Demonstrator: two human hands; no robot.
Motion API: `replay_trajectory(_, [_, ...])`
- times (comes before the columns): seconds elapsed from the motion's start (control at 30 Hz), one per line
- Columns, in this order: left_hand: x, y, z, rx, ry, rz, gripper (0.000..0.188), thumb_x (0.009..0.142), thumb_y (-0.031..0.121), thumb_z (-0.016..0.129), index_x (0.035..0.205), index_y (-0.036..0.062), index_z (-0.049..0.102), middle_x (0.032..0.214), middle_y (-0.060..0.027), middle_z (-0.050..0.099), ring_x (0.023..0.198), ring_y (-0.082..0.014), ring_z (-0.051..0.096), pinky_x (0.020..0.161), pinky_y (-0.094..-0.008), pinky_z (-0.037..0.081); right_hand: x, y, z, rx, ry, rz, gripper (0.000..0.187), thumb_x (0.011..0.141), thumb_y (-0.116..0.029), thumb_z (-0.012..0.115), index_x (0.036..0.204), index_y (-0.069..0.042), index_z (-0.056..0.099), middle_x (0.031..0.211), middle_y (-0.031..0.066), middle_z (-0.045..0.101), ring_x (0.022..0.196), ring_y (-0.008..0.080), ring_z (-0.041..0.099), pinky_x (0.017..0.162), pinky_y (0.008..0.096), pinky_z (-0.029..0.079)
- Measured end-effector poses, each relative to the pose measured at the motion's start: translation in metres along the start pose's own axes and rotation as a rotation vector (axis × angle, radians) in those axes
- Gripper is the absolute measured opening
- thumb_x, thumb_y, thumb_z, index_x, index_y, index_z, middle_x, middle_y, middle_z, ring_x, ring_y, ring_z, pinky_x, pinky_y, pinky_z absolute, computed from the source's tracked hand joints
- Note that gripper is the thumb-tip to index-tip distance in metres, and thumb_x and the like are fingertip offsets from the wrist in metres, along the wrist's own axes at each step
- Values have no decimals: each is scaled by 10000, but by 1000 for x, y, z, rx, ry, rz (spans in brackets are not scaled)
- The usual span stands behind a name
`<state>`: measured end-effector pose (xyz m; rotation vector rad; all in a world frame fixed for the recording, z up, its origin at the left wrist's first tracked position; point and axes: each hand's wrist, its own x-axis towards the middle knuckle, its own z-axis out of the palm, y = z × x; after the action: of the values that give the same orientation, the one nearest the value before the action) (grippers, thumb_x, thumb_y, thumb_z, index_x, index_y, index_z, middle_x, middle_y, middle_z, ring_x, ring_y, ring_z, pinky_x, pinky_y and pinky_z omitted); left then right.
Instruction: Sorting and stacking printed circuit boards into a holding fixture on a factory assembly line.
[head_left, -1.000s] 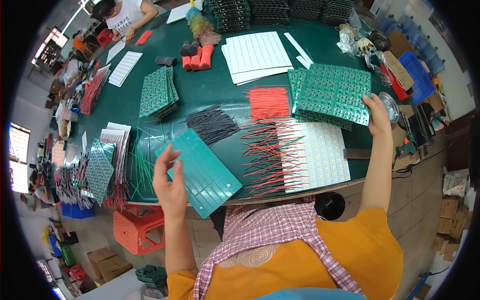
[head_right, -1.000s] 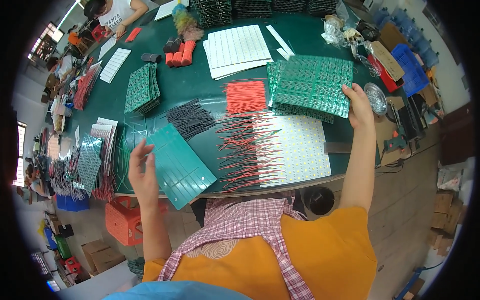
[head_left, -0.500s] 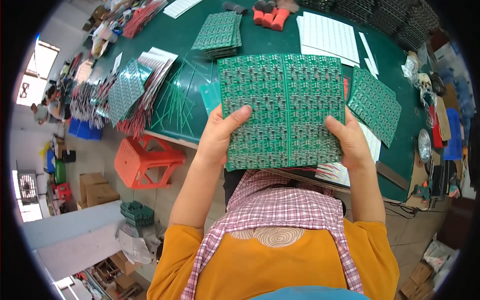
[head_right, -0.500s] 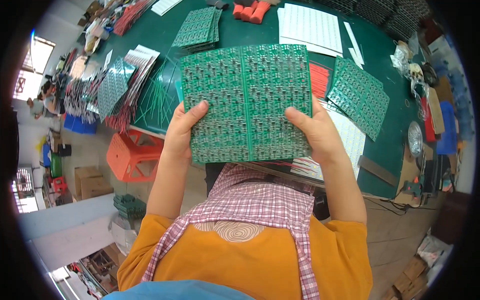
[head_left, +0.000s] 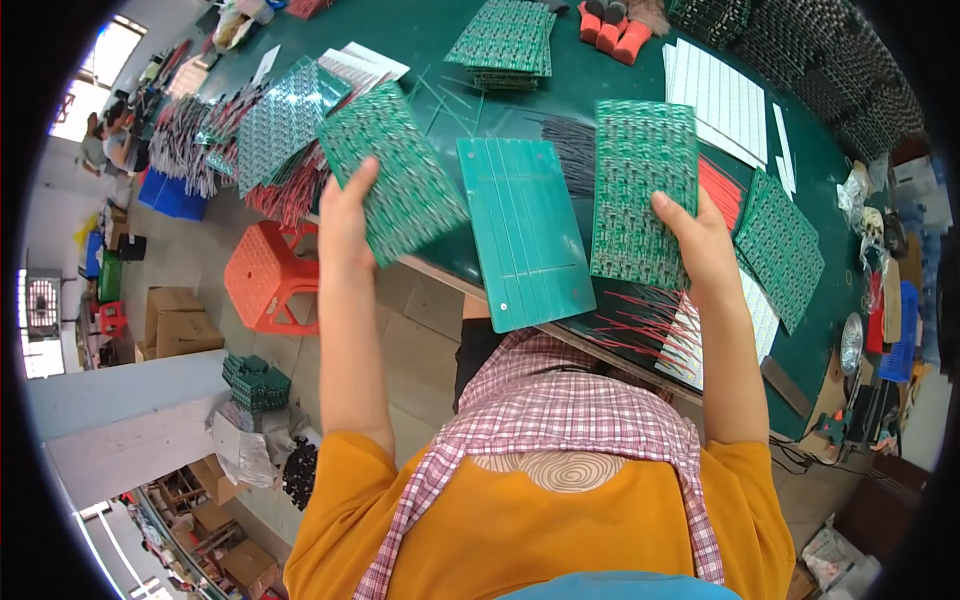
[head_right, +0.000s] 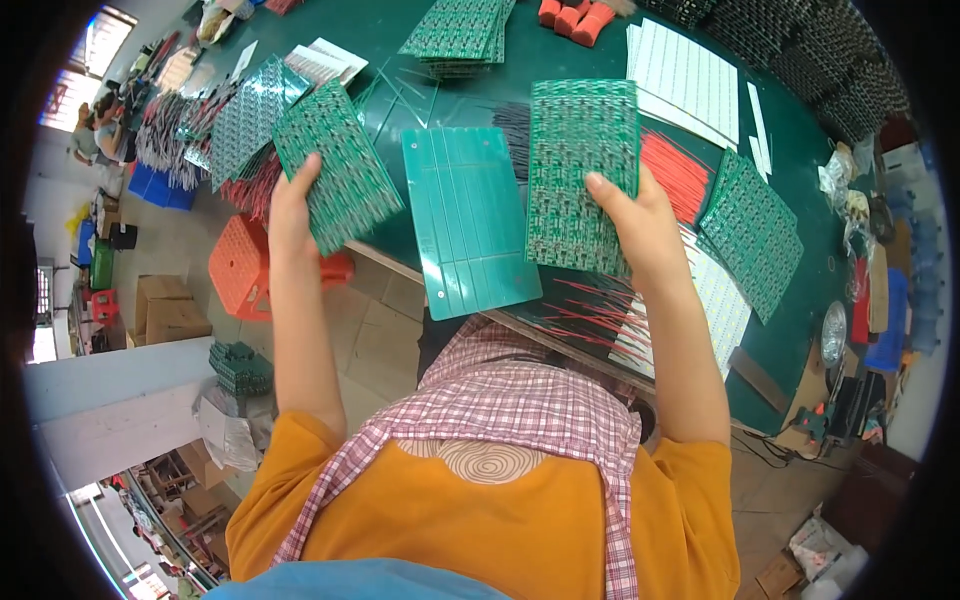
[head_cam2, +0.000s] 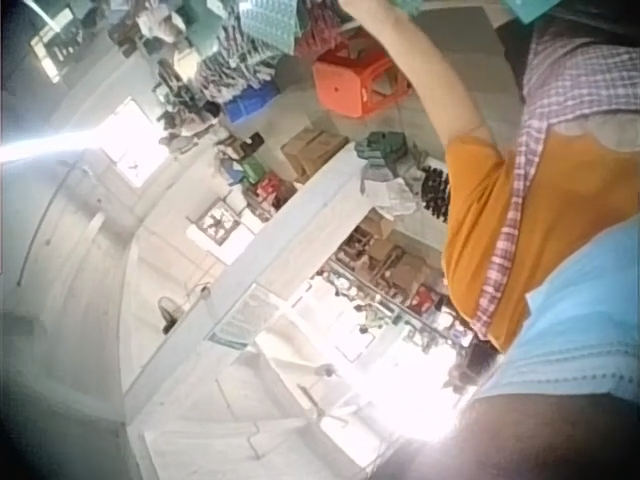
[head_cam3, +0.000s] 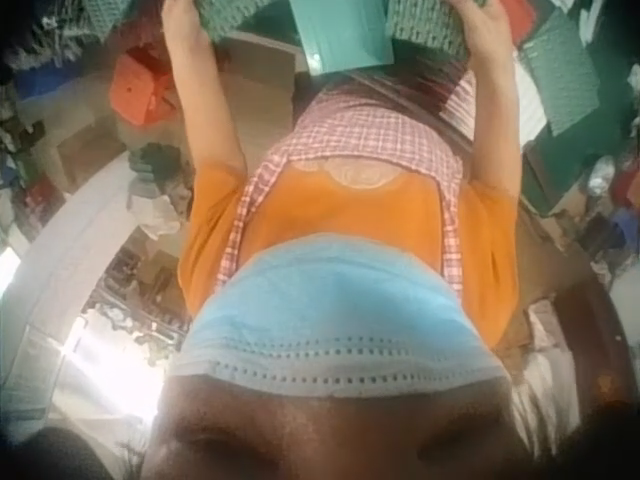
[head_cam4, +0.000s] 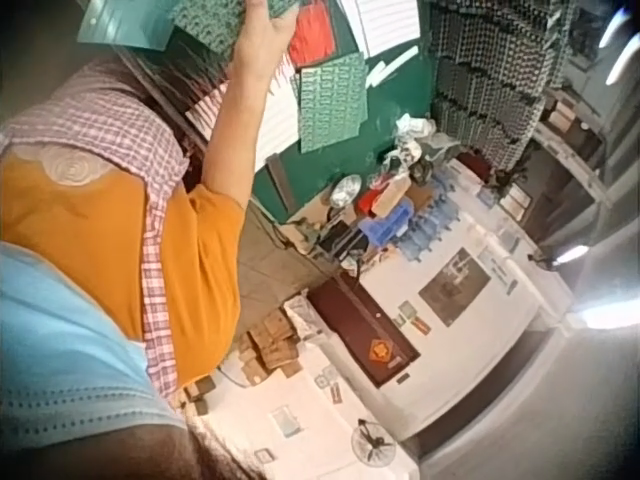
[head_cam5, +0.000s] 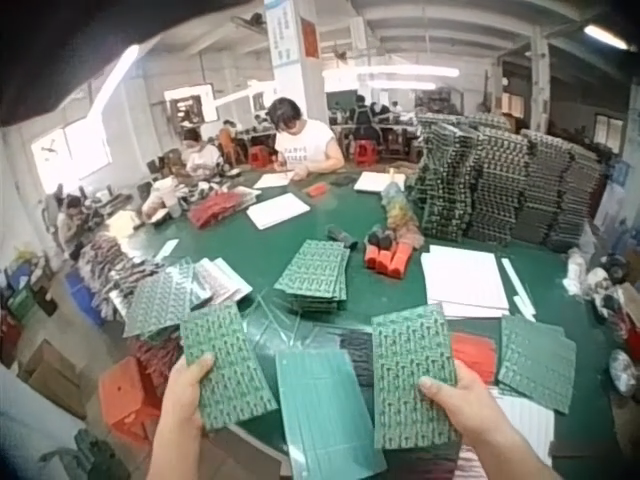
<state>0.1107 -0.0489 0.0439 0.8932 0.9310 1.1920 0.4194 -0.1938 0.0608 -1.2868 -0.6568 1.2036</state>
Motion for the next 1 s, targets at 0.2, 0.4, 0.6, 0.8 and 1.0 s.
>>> replay_trajectory(0.2, [65, -36, -59, 185, 33, -63, 309, 825, 68, 638, 1107, -19, 546, 1045, -86, 620, 923, -189, 594, 818, -330, 454, 25, 18, 29, -180, -81, 33, 434, 844, -115, 616, 1213, 35, 442, 1069, 117, 603, 937, 182, 596, 815, 311, 484])
replay_trajectory(0.4, [55, -36, -36, 214, -66, -157, 294, 817, 42, 625, 1088, -32, 539, 1004, -97, 626, 851, -184, 614, 767, -318, 482, 49, 40, 41, -347, -135, -74, 414, 824, -128, 618, 1157, 66, 465, 1036, 162, 609, 935, 211, 599, 819, 322, 466])
replay_trajectory(0.6, [50, -41, -36, 407, -81, -65, 429, 801, 53, 640, 1184, -36, 469, 1035, -137, 597, 925, -215, 591, 808, -338, 469, 54, 38, 44, -516, -172, -53, 455, 839, -83, 596, 1239, 44, 421, 1086, 117, 595, 940, 159, 585, 820, 294, 473])
replay_trajectory(0.8, [24, -59, -22, 1063, 202, 534, 515, 819, 111, 642, 1248, -61, 415, 1051, -143, 553, 964, -218, 531, 822, -330, 441, 49, 26, 57, -765, -147, -135, 433, 801, -138, 607, 1131, 82, 435, 1025, 288, 594, 987, 399, 586, 846, 389, 457])
replay_trajectory(1.0, [-40, -79, 47, 288, -142, 7, 448, 934, 175, 540, 1270, -65, 367, 1002, -94, 605, 871, -119, 566, 787, -251, 450, 53, 20, 69, -913, -115, -205, 433, 813, -120, 603, 1151, 82, 423, 1006, 252, 606, 947, 359, 609, 813, 388, 476])
